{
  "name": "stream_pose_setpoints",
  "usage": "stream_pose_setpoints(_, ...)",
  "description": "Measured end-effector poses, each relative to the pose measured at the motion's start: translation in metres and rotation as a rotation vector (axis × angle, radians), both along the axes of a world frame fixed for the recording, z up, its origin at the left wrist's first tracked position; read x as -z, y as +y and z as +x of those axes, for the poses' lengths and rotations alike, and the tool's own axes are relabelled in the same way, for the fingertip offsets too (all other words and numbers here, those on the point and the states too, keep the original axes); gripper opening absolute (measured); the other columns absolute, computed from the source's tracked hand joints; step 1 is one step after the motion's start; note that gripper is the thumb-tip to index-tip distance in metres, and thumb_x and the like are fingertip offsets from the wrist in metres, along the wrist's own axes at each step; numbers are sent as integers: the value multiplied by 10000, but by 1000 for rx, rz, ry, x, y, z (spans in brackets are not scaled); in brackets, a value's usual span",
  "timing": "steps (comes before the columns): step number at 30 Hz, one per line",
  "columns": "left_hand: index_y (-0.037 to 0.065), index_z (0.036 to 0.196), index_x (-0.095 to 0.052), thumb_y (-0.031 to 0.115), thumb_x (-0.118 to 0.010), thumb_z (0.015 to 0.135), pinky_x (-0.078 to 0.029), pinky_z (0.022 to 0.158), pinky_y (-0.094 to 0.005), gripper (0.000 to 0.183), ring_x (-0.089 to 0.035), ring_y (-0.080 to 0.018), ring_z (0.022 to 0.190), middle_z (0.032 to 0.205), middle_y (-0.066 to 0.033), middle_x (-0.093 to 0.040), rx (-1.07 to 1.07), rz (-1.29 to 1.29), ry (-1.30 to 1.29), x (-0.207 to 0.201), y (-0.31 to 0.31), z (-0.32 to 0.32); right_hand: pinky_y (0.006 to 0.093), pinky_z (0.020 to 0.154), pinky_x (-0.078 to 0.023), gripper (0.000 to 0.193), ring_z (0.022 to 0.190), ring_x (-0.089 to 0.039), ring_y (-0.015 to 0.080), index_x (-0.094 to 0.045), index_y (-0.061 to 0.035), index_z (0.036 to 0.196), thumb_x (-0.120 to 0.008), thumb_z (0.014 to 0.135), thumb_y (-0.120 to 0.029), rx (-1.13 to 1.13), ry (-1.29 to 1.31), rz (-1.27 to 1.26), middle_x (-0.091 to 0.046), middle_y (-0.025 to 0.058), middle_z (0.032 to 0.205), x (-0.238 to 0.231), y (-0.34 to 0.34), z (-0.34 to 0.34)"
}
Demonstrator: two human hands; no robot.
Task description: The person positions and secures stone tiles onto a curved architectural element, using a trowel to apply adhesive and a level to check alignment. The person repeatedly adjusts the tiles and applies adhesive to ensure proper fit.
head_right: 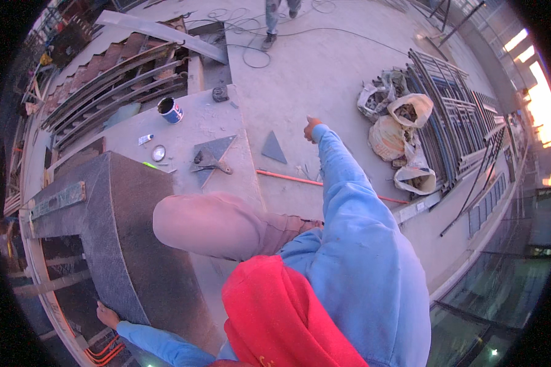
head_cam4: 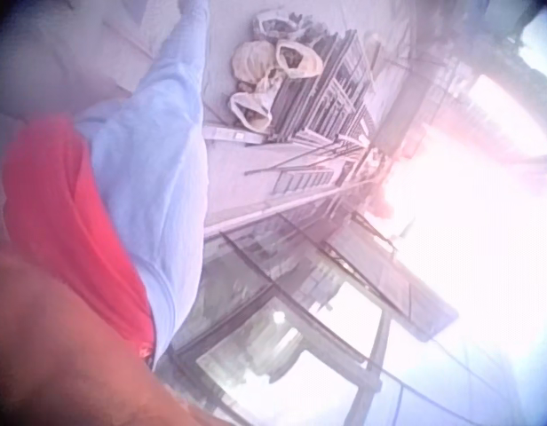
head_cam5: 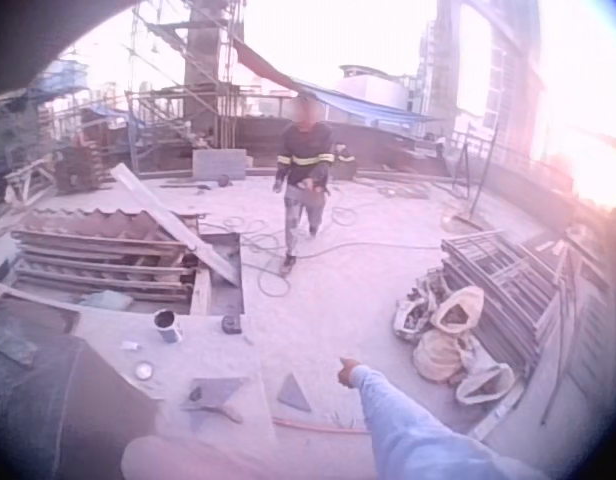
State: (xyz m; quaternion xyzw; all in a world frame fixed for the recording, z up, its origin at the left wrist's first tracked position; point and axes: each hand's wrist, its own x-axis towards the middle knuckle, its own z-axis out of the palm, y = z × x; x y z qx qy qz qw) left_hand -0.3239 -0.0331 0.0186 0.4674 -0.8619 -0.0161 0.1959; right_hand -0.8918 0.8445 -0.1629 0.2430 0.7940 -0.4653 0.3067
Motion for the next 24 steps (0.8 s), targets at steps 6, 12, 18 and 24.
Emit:
stream_pose_setpoints(6, -116, 944, -632, 386, -459, 1058, -414, 759, -535, 543, -550, -502, 838, 894, -320, -624, 23, -39, 6, 2, 0, -1, 558, 921, -466, 793, 1135, -590, 365, -488, -61, 1405, -280, 970, -691, 88, -271, 20, -623, 194, 1284, 82, 43, -9)
stream_pose_setpoints(12, -115, 933, -630, 383, -458, 1058, -414, 760, -537, 541, -546, -502, 836, 888, -324, -618, 21, -58, 5, 7, -6, 5, 508, 953, -489, 736, 1160, -605, 386, -476, -39, 1429, -304, 991, -605, 23, -103, 291, -597, 218, 1345, 68, 20, 0)
stream_pose_setpoints(18, -105, 923, -616, 383, -455, 1060, -412, 753, -536, 531, -541, -505, 827, 890, -330, -608, 23, -56, 51, 7, 2, 2, 423, 870, -550, 485, 979, -691, 364, -585, -32, 1348, -638, 932, -276, -460, 543, 565, -662, 244, 1196, -32, -70, 2)
stream_pose_setpoints(24, -98, 905, -595, 353, -485, 1054, -410, 740, -523, 488, -513, -509, 801, 861, -330, -587, -7, 4, 83, 1, 12, -2, 453, 780, -523, 451, 857, -663, 375, -675, -33, 1207, -704, 880, -343, -355, 1296, 274, -669, 186, 867, -173, -187, -25)
